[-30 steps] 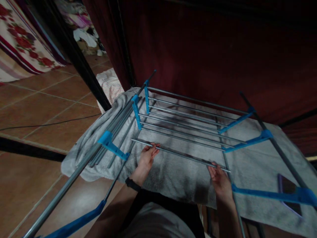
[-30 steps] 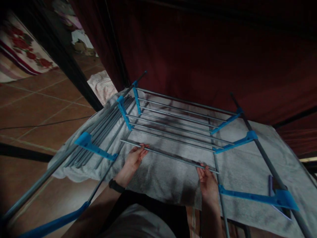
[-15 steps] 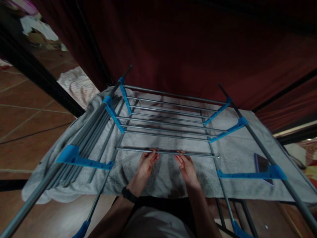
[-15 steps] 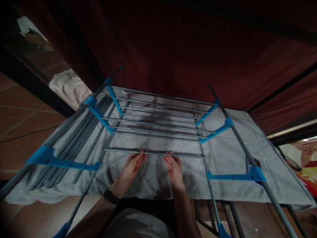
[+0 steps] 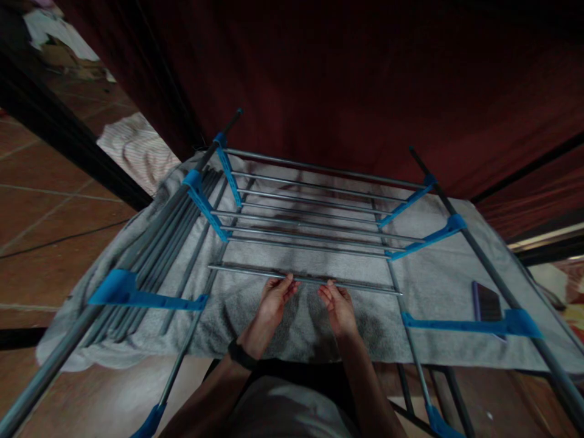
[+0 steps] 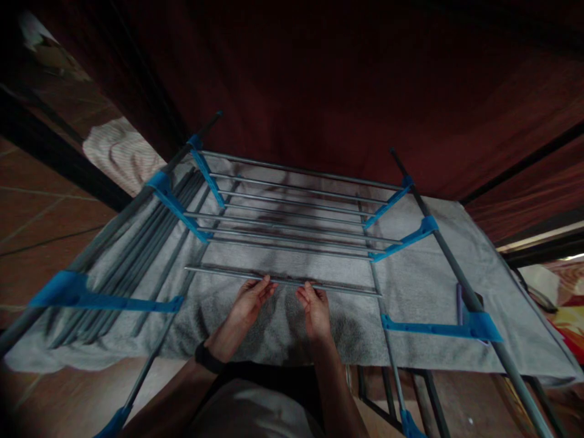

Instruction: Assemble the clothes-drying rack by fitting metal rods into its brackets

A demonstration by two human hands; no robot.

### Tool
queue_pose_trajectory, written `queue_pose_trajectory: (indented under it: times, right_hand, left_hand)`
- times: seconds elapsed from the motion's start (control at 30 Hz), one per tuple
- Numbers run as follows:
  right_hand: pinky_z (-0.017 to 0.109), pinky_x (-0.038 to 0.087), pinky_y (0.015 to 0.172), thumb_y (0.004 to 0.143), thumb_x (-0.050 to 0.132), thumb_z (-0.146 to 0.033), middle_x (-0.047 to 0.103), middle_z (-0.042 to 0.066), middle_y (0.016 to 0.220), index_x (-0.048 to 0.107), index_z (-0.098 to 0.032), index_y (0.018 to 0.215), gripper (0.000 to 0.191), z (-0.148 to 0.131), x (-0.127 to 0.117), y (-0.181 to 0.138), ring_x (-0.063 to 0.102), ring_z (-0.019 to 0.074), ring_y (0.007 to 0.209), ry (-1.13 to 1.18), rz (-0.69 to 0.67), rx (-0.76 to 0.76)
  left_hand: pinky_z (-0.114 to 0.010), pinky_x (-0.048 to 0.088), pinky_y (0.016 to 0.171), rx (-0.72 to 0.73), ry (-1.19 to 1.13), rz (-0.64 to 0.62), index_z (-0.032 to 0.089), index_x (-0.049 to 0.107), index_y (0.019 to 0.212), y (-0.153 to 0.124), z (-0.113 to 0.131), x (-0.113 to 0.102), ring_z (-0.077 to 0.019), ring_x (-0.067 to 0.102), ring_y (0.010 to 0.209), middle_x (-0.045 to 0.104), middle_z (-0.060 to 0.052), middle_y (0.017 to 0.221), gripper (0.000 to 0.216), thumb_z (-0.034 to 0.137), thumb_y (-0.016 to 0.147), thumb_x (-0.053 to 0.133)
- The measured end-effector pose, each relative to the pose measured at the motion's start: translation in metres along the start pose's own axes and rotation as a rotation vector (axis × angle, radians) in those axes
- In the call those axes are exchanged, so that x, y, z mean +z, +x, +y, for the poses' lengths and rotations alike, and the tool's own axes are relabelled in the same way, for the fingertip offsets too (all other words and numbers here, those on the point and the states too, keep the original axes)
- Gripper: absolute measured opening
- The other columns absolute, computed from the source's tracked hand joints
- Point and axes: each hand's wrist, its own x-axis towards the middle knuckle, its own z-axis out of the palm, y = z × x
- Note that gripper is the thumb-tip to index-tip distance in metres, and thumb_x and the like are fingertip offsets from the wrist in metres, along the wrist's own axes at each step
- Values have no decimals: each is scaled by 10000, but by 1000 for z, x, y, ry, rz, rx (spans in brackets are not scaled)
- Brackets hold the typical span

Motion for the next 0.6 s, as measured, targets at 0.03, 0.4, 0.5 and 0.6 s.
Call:
queue_pose_trajectory:
  times: [0.03,0.4,0.5,0.6]
  right_hand:
    - [331,738,833,571,1238,-602,835,-33,845,754,-290,838,634,-1,1,-1,837,196,841,-16,4,-10]
    - [415,768,939,688,1157,-561,858,19,939,744,-307,848,510,-16,-27,5,873,266,941,-51,50,-100]
    - [419,780,932,792,1063,-499,876,25,979,773,-313,875,355,-35,-55,17,886,257,958,-58,97,-170]
    - [396,786,874,809,1000,-391,894,26,1003,792,-320,898,237,-58,-82,27,887,238,933,-29,156,-205]
  left_hand:
    - [-247,665,738,-1,0,0,199,754,750,0,0,1,-174,849,776,830,4,781,431,155,716,1181]
    - [-253,672,743,3,-2,96,190,758,772,-3,7,4,-166,835,730,844,-4,803,381,60,732,1114]
    - [-234,680,741,8,-12,103,199,781,834,-5,14,1,-155,841,737,857,-3,833,331,39,792,1068]
    - [-235,691,743,23,-5,121,209,744,827,-5,23,-4,-159,847,736,847,-4,819,348,63,841,1060]
